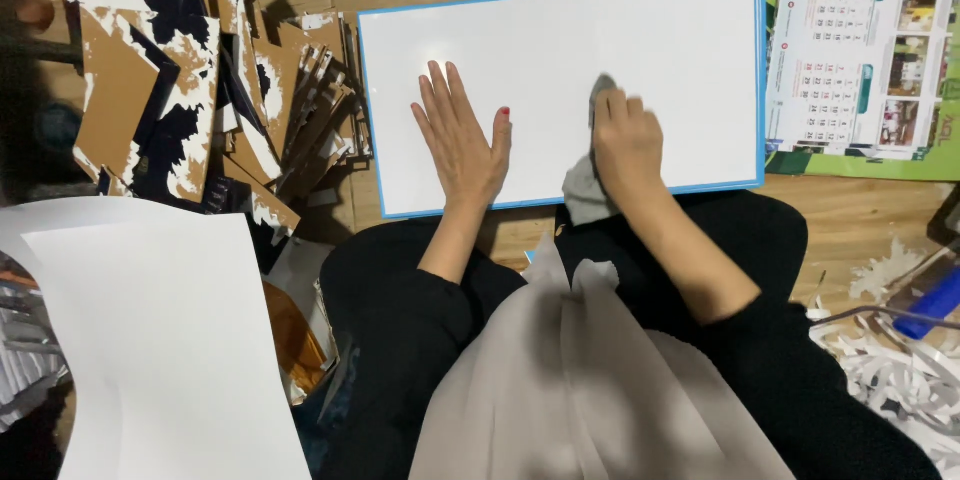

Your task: Assembling calendars by placing sheets onto frames, smoothing them with a cloth, and using a roller for finishing.

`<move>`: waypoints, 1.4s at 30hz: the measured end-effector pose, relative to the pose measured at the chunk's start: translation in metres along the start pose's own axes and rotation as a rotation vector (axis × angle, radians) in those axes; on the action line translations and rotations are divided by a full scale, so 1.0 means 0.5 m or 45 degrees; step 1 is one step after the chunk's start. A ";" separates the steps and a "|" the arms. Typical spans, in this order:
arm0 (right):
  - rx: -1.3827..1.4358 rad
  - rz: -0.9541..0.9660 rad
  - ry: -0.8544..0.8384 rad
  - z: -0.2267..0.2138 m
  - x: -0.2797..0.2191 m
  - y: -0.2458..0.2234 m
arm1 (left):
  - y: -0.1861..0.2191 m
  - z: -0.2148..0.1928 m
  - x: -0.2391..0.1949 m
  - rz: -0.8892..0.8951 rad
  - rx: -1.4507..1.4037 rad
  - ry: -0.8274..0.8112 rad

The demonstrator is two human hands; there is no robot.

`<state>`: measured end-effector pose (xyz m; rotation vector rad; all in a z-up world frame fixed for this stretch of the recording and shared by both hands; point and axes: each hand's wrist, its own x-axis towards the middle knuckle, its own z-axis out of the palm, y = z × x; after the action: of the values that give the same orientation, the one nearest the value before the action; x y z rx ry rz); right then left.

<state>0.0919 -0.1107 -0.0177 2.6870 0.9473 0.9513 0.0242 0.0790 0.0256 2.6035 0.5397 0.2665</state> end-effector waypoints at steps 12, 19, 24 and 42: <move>1.007 0.602 -0.918 -0.220 -0.199 -0.082 | -0.013 0.005 -0.010 -0.037 0.021 0.021; 1.209 0.518 -1.058 -0.271 -0.106 -0.059 | -0.081 -0.043 -0.031 -0.260 0.038 0.189; 1.285 0.656 -0.816 -0.201 -0.149 -0.025 | -0.215 -0.030 -0.048 -0.367 -0.209 0.188; 0.716 1.029 -0.193 -0.053 -0.196 0.210 | -0.229 0.006 -0.052 -0.426 -0.276 0.218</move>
<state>0.0709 -0.2553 -0.0139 3.6600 0.0421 0.5970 -0.0359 0.1601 -0.0344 2.2501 0.9379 0.4134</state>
